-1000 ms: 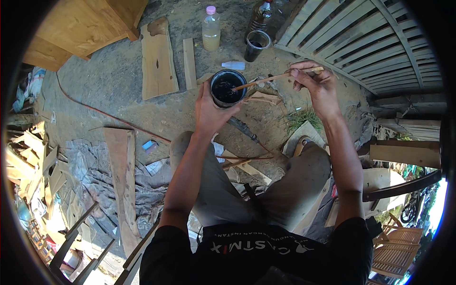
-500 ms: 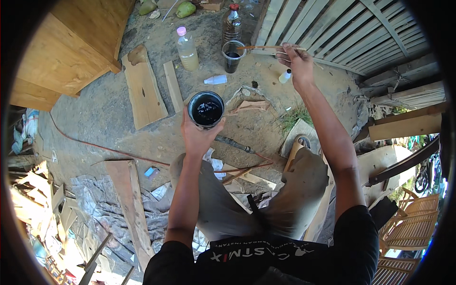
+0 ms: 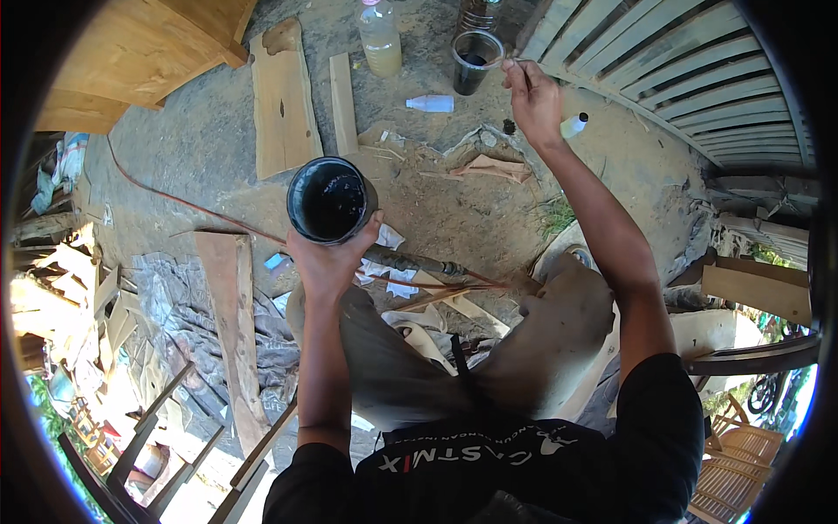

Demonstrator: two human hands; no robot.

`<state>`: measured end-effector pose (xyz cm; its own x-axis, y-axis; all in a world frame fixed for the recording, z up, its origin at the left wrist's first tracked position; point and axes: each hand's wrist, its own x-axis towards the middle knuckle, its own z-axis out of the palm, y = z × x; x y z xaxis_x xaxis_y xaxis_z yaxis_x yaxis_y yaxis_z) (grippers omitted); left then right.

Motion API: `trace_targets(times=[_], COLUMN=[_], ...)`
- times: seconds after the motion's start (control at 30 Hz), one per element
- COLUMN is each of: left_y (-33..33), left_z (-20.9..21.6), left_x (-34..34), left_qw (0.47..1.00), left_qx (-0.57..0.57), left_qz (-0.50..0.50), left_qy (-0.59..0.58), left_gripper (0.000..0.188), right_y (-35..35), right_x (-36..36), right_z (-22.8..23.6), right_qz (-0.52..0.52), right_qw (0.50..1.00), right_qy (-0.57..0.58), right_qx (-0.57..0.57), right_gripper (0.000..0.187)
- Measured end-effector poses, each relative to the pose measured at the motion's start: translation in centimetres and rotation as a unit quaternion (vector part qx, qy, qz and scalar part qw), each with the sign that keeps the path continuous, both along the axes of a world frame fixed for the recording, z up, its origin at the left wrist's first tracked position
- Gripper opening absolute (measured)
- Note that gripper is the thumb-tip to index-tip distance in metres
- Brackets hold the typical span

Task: The person organizes dark-colored wooden frames, prepares a paint mixture in a metal container, and then applies the paint to a wooden surface using a spray gun.

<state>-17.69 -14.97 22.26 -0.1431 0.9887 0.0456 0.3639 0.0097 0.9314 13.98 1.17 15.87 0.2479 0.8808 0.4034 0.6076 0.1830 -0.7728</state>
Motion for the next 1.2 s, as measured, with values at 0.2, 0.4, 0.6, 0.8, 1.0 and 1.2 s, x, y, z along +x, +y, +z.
trace_targets(times=[0.2, 0.4, 0.6, 0.8, 1.0, 1.2], left_y=[-0.6, -2.8, -3.1, 0.5, -2.1, -2.9], left_z=[1.2, 4.8, 14.5, 24.8, 29.5, 34.4], left_x=[-0.6, -0.6, -0.8, 2.4, 4.5, 8.2], left_qw=[0.999, 0.993, 0.982, 0.985, 0.984, 0.997], left_qx=[-0.010, -0.039, 0.001, 0.028, -0.007, 0.013], left_qz=[0.048, 0.103, 0.174, 0.163, 0.122, 0.012], left_qy=[0.019, 0.040, 0.072, 0.054, 0.127, 0.069], left_gripper=[0.055, 0.061, 0.070, 0.080, 0.072, 0.073], right_y=[-0.8, 1.6, -7.9, -28.3, -37.3, -48.7], right_x=[0.5, -2.6, 1.5, 18.7, 20.9, 24.0], right_z=[-3.7, -0.2, 6.3, 9.4, 29.8, 38.0], right_qz=[0.210, 0.348, 0.333, 0.175, 0.115, -0.058], right_qw=[0.970, 0.920, 0.880, 0.786, 0.656, 0.698], right_qy=[-0.016, 0.097, 0.044, 0.168, 0.231, 0.236], right_qx=[-0.125, -0.151, -0.335, -0.569, -0.709, -0.674], right_gripper=[0.034, 0.031, 0.041, 0.060, 0.074, 0.038])
